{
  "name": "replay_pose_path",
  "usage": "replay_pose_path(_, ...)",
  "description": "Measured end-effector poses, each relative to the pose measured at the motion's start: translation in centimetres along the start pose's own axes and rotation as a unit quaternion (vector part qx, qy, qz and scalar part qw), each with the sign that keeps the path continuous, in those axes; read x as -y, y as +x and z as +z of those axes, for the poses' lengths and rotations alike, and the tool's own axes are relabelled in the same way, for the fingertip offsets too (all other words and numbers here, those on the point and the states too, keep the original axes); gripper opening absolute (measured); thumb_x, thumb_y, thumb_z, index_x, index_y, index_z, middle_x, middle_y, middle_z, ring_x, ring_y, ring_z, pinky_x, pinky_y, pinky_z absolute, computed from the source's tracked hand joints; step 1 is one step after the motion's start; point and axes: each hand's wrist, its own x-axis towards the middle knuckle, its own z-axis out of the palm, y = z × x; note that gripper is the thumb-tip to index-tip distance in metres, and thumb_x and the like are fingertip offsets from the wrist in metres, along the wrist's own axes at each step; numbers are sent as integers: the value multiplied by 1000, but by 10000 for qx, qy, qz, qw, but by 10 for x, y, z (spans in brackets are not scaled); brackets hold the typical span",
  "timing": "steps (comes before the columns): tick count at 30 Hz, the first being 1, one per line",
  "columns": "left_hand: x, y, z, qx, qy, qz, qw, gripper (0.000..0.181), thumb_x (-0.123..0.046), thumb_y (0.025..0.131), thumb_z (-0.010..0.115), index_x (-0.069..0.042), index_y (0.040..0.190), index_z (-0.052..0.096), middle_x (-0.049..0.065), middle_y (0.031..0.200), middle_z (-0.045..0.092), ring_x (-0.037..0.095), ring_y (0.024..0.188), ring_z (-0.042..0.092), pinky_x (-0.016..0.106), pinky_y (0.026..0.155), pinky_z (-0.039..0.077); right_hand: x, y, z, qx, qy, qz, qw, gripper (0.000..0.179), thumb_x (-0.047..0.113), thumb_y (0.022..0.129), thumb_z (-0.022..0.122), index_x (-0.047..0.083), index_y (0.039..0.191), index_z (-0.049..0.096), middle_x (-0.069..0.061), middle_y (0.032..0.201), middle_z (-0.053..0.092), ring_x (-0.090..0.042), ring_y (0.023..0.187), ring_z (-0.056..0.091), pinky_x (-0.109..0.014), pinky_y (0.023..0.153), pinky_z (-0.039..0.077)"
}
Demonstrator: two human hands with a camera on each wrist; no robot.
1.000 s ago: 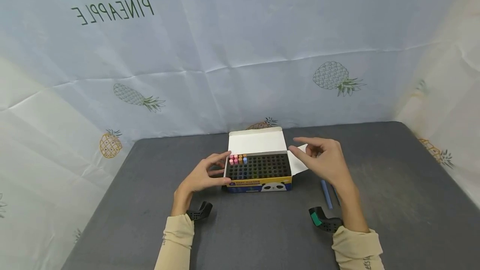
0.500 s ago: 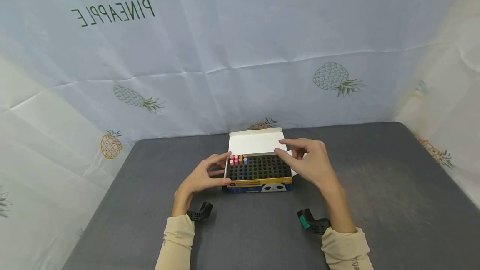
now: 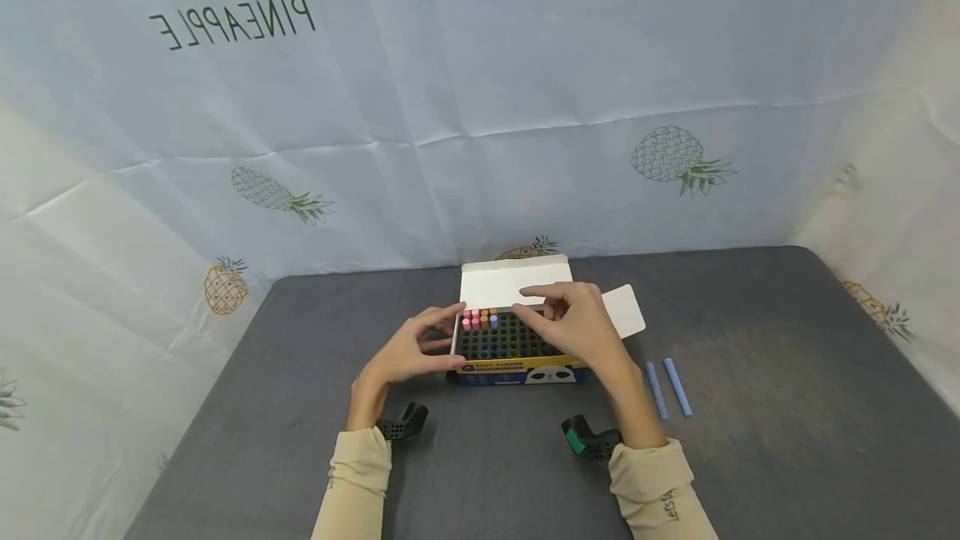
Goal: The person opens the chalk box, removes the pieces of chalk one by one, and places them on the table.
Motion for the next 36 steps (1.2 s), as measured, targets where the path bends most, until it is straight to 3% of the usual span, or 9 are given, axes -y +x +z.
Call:
replay_pose_path(13, 1, 0, 0, -46, 56, 6, 10000, 81, -26, 88, 83, -19, 158, 42, 14, 133, 53, 28, 122, 55, 44, 111, 56, -8, 5, 22, 332, 117, 148, 9993, 26, 16, 89, 80, 2, 111, 80, 4, 54, 53, -4, 47, 41, -22, 46, 40)
replay_pose_path(20, 2, -2, 2, -9, 1, 8, 10000, 82, -28, 88, 82, -19, 158, 42, 15, 136, 51, 28, 123, 54, 44, 112, 55, -8, 7, 38, 567, 102, 236, 9981, 17, 12, 89, 79, 5, 104, 82, 3, 54, 53, -4, 48, 41, -21, 47, 38)
replay_pose_path(30, 1, -1, 1, -15, 15, 69, 10000, 81, -31, 88, 82, -18, 158, 42, 16, 134, 52, 29, 124, 54, 45, 111, 55, -8, 8, 48, 568, -451, 382, 9966, 17, 15, 87, 82, 3, 99, 83, 2, 51, 52, -4, 46, 40, -20, 49, 39)
replay_pose_path(36, 2, 0, 0, 4, 35, 77, 10000, 81, -29, 88, 82, -19, 158, 42, 15, 134, 53, 29, 123, 55, 44, 111, 55, -6, 9, 53, 599, -825, 679, 9925, 17, 16, 87, 82, 4, 98, 83, 2, 50, 52, -6, 45, 37, -20, 46, 35)
